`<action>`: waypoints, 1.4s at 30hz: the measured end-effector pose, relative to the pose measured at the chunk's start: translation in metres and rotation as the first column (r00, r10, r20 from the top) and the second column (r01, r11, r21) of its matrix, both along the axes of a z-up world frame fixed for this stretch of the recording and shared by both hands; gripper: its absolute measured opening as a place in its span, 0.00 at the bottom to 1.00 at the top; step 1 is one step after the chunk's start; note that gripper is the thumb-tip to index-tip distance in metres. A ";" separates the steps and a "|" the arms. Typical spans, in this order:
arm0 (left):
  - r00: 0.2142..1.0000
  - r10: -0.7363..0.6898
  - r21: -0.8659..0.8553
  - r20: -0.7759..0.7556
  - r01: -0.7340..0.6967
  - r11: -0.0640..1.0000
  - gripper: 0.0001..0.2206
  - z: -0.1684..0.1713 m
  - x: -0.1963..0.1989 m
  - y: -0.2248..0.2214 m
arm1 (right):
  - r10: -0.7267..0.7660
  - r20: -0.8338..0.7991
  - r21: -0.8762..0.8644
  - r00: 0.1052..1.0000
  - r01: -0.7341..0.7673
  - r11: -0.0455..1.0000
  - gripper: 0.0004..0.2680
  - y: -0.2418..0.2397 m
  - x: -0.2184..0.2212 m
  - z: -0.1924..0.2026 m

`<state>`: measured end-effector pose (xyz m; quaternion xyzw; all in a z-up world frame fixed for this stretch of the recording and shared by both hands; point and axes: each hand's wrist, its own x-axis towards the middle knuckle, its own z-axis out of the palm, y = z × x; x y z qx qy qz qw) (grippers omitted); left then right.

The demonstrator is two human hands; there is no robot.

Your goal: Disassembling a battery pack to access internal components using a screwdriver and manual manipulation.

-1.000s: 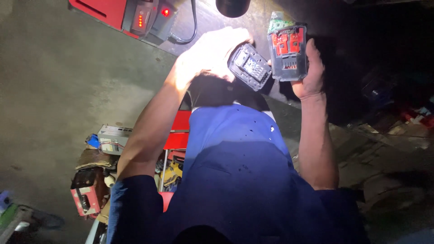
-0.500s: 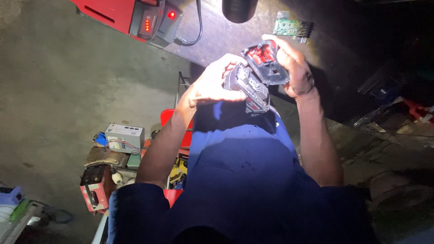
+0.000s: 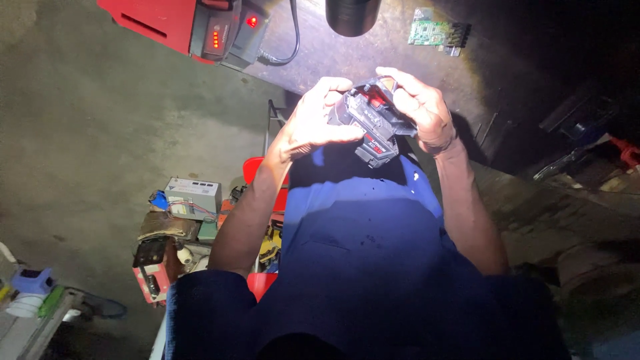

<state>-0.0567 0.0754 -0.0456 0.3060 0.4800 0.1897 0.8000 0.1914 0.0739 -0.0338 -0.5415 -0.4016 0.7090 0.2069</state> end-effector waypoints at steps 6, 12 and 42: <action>0.996 -0.092 -0.014 -0.002 0.092 0.996 0.41 0.005 0.002 0.012 | 0.088 0.022 0.008 0.996 -0.088 0.996 0.18 -0.001 0.006 0.000; 0.987 -0.162 0.040 -0.015 0.162 0.986 0.42 0.003 0.000 0.016 | 0.162 0.075 0.073 0.984 -0.168 0.983 0.17 0.007 0.000 0.016; 0.879 -0.258 0.025 -0.401 0.292 0.956 0.49 0.023 0.014 0.008 | -0.259 -0.343 -0.071 0.903 0.250 0.966 0.20 -0.071 0.018 -0.059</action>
